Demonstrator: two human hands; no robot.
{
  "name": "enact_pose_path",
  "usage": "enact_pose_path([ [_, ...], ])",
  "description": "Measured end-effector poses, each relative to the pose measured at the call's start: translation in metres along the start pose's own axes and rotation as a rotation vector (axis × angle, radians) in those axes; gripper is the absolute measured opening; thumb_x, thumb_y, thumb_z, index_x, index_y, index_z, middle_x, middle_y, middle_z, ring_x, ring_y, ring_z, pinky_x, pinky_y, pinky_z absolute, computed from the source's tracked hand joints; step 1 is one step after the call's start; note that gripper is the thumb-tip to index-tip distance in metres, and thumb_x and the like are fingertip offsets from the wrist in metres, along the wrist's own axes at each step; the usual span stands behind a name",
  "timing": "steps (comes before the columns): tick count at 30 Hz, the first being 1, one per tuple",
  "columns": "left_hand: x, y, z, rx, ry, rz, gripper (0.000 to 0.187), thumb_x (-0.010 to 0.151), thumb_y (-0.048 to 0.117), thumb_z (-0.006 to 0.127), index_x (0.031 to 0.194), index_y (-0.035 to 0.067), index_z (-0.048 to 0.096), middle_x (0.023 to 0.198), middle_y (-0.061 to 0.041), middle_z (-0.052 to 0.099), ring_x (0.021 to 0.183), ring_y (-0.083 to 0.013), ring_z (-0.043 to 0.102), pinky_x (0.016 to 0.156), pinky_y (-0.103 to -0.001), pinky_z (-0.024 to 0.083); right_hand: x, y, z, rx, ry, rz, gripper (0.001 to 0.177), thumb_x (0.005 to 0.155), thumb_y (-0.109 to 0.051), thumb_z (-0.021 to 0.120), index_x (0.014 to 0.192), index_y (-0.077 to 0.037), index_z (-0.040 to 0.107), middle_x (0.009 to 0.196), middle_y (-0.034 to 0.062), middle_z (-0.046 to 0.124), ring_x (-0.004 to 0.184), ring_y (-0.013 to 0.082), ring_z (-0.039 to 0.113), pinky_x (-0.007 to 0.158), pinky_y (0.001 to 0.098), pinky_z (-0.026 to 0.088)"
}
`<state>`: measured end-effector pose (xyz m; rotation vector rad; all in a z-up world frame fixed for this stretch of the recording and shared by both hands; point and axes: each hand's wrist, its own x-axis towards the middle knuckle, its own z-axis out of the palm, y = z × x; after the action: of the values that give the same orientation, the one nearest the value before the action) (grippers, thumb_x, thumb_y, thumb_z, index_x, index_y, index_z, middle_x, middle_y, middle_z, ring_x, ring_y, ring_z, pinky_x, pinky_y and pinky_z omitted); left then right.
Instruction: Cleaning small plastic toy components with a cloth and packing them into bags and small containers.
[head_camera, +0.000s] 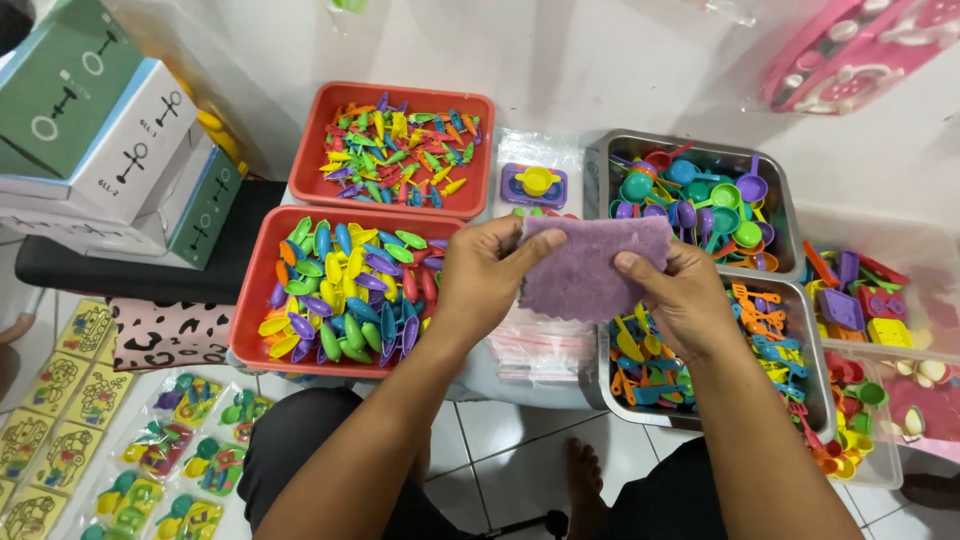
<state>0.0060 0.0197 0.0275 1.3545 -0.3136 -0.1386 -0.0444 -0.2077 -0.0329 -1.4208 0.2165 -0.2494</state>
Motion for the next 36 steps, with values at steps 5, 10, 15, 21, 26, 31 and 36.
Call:
enact_pose_path([
  [5,0.004,-0.008,-0.001,0.120,-0.012,0.022,0.033,0.093,0.020,0.076,0.063,0.011,0.063,0.045,0.005,0.048,0.049,-0.0014,0.038,0.045,-0.019,0.030,-0.004,-0.013,0.009,-0.009,-0.020,-0.029,0.015,0.086,0.002,0.077,0.100,-0.002,0.072,0.091,0.0081,0.072,0.084,0.0180,0.070,0.078,0.0373,0.060],
  [10,0.008,-0.028,0.000,-0.146,-0.145,-0.082,0.046,0.079,0.007,0.085,0.122,0.007,0.068,0.093,-0.002,0.065,0.084,-0.0096,0.062,0.075,-0.024,0.057,-0.004,-0.008,0.002,0.003,0.044,-0.037,0.011,0.088,0.000,0.077,0.096,-0.003,0.070,0.086,0.0053,0.071,0.079,0.0155,0.071,0.073,0.0335,0.061],
  [15,0.011,-0.031,0.001,-0.106,-0.055,0.016,0.008,0.087,0.006,0.081,0.089,0.006,0.074,0.061,0.002,0.061,0.060,0.0000,0.052,0.054,-0.015,0.042,-0.003,-0.013,0.002,-0.018,-0.024,-0.077,0.024,0.084,0.003,0.079,0.106,0.000,0.071,0.094,0.0085,0.074,0.088,0.0142,0.068,0.079,0.0341,0.059],
  [21,0.007,-0.020,0.005,0.065,-0.011,0.109,0.024,0.092,0.019,0.078,0.072,0.009,0.070,0.049,-0.002,0.060,0.047,-0.0038,0.053,0.047,-0.018,0.043,0.001,-0.005,-0.010,0.035,-0.068,-0.043,0.027,0.088,0.002,0.073,0.115,0.001,0.071,0.104,0.0122,0.074,0.098,0.0196,0.070,0.087,0.0381,0.060],
  [26,0.009,-0.024,0.002,0.160,0.032,0.149,0.041,0.100,0.027,0.068,0.062,0.013,0.063,0.045,0.000,0.056,0.048,-0.0025,0.047,0.048,-0.019,0.040,-0.003,-0.018,0.001,0.106,-0.084,-0.068,0.005,0.097,-0.005,0.069,0.100,-0.001,0.068,0.090,0.0085,0.071,0.084,0.0179,0.072,0.077,0.0343,0.062],
  [31,0.007,-0.022,0.000,0.230,-0.054,0.061,0.026,0.097,0.024,0.070,0.074,0.012,0.070,0.053,-0.001,0.063,0.056,-0.0048,0.055,0.050,-0.023,0.046,0.000,-0.015,-0.013,0.133,-0.092,-0.044,0.009,0.094,-0.005,0.071,0.102,-0.001,0.067,0.089,0.0103,0.070,0.077,0.0209,0.073,0.070,0.0350,0.062],
  [36,0.004,-0.018,-0.009,0.845,-0.125,0.148,0.034,0.090,0.033,0.067,0.114,0.010,0.065,0.094,-0.010,0.074,0.080,-0.0270,0.071,0.067,-0.042,0.054,0.010,-0.047,-0.037,-0.259,0.135,-0.093,0.040,0.096,0.002,0.062,0.133,-0.009,0.051,0.111,0.0077,0.066,0.087,0.0118,0.064,0.074,0.0214,0.056],
])
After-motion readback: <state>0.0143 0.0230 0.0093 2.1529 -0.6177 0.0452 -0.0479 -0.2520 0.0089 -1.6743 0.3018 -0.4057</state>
